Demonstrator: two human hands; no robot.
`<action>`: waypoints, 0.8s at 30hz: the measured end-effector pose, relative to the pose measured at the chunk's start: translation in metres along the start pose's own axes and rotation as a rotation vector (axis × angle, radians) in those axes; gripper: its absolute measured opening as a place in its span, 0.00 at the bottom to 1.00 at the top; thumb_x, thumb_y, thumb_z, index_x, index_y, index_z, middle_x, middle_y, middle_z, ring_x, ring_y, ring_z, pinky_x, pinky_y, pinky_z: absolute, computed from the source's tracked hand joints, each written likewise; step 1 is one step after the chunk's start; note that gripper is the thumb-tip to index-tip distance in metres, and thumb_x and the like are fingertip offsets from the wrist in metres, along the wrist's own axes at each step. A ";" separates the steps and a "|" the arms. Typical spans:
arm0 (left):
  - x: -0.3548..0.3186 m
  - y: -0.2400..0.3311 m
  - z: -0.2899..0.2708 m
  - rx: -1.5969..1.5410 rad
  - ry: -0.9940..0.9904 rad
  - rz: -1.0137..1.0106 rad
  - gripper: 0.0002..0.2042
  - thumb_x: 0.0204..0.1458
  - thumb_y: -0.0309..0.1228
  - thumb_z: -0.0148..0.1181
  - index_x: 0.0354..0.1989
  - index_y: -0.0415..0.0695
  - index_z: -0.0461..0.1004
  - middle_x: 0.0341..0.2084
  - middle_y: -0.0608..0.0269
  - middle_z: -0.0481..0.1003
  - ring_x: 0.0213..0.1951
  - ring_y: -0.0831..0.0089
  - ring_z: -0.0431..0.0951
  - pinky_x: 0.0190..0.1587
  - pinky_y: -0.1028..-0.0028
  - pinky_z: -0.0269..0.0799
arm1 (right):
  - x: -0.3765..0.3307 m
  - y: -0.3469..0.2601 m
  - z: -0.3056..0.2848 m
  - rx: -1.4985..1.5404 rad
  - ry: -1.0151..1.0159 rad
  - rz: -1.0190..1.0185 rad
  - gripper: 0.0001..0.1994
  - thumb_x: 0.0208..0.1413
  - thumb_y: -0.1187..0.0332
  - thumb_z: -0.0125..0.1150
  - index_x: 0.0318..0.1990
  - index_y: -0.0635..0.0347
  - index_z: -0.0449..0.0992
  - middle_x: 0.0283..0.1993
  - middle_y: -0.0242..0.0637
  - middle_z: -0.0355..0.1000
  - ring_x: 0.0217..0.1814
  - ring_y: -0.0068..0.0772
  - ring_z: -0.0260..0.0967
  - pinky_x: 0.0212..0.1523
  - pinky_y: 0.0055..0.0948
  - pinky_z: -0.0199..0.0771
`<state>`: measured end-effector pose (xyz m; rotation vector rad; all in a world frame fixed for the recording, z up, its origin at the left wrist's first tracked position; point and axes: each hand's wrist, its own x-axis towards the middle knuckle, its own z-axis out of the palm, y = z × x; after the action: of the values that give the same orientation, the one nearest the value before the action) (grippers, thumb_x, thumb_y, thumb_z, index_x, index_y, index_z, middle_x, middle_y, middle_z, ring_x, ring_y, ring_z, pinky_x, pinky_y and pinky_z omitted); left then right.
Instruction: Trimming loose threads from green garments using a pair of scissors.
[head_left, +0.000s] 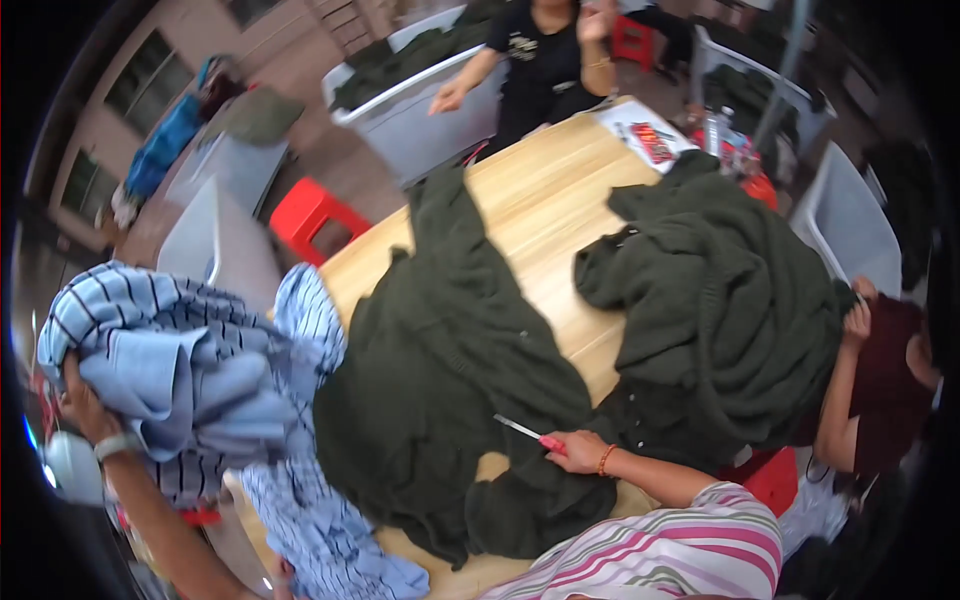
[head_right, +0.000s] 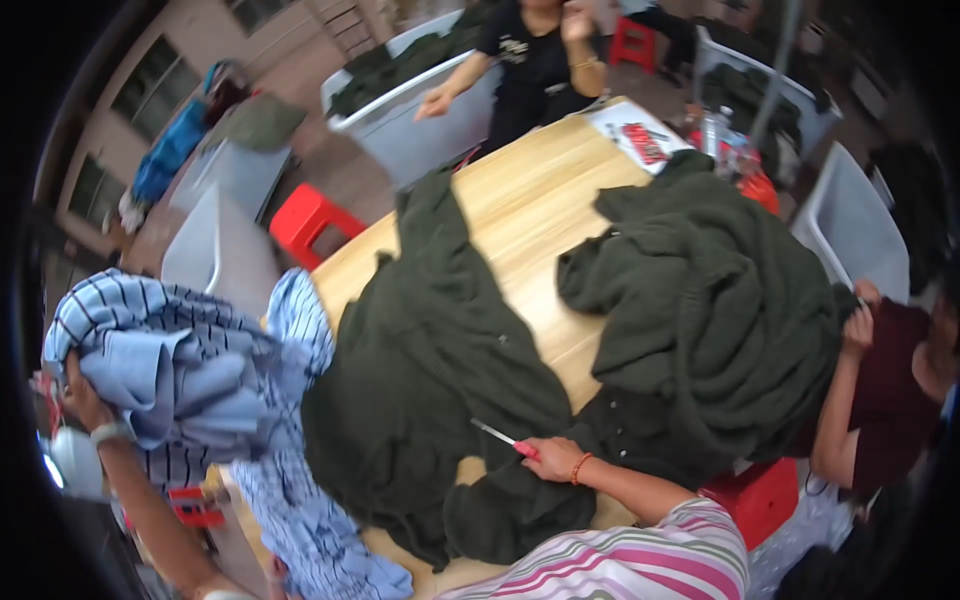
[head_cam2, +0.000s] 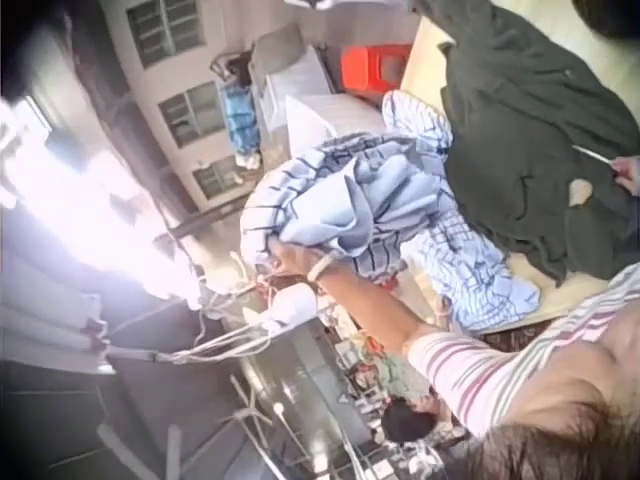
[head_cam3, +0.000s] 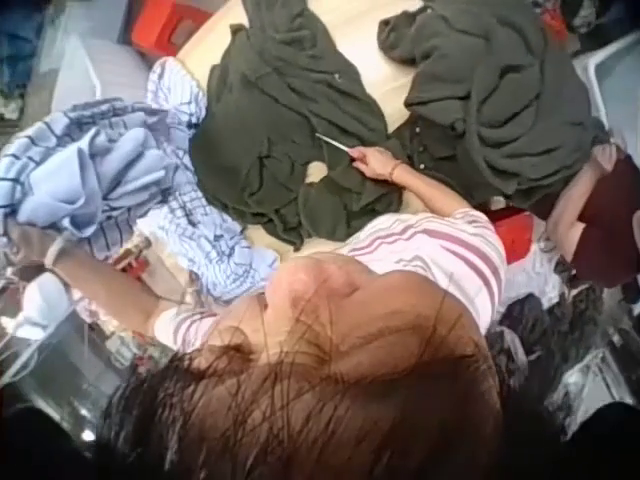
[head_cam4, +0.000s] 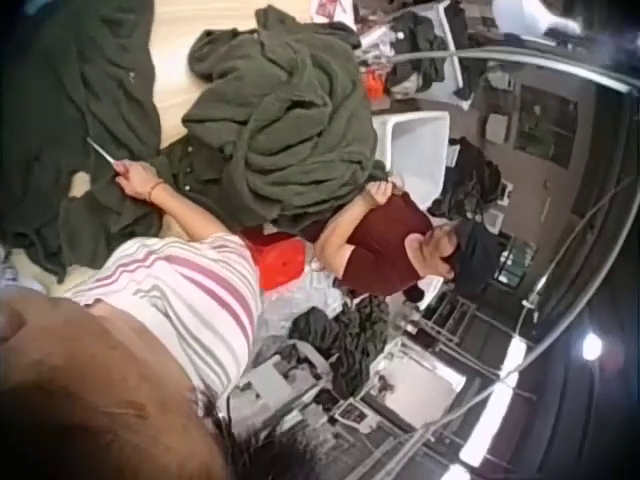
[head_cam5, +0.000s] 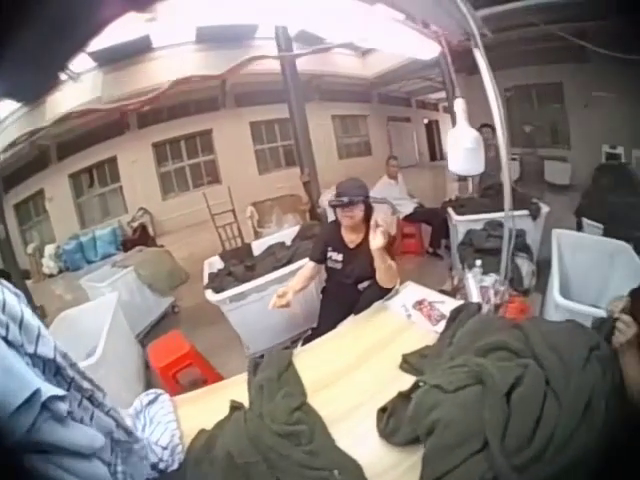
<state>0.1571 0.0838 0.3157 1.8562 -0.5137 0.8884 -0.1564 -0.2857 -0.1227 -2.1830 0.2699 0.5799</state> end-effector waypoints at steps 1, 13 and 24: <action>0.004 0.009 0.026 -0.210 -0.023 -0.174 0.18 0.45 0.31 0.57 0.44 0.35 0.71 0.42 0.54 0.73 0.42 0.65 0.73 0.49 0.66 0.68 | -0.001 0.005 -0.001 0.015 -0.005 -0.004 0.20 0.50 0.52 0.57 0.50 0.46 0.70 0.40 0.47 0.73 0.43 0.53 0.70 0.43 0.44 0.71; 0.052 0.064 0.321 -0.534 -0.085 -0.128 0.18 0.58 0.37 0.49 0.48 0.36 0.71 0.42 0.58 0.73 0.44 0.73 0.72 0.50 0.76 0.66 | -0.009 0.022 -0.021 0.143 -0.145 -0.089 0.22 0.53 0.51 0.52 0.54 0.46 0.66 0.43 0.48 0.73 0.47 0.54 0.69 0.49 0.45 0.67; -0.224 -0.093 0.571 -0.183 -0.722 -0.280 0.32 0.32 0.36 0.67 0.48 0.34 0.68 0.40 0.50 0.74 0.41 0.63 0.74 0.46 0.68 0.69 | -0.008 0.037 -0.008 0.270 -0.138 -0.123 0.23 0.54 0.49 0.50 0.57 0.42 0.65 0.42 0.47 0.74 0.44 0.54 0.70 0.47 0.45 0.69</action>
<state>0.2770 -0.3982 -0.0564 1.9830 -0.7158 -0.0410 -0.1750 -0.3145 -0.1397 -1.8760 0.1303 0.5856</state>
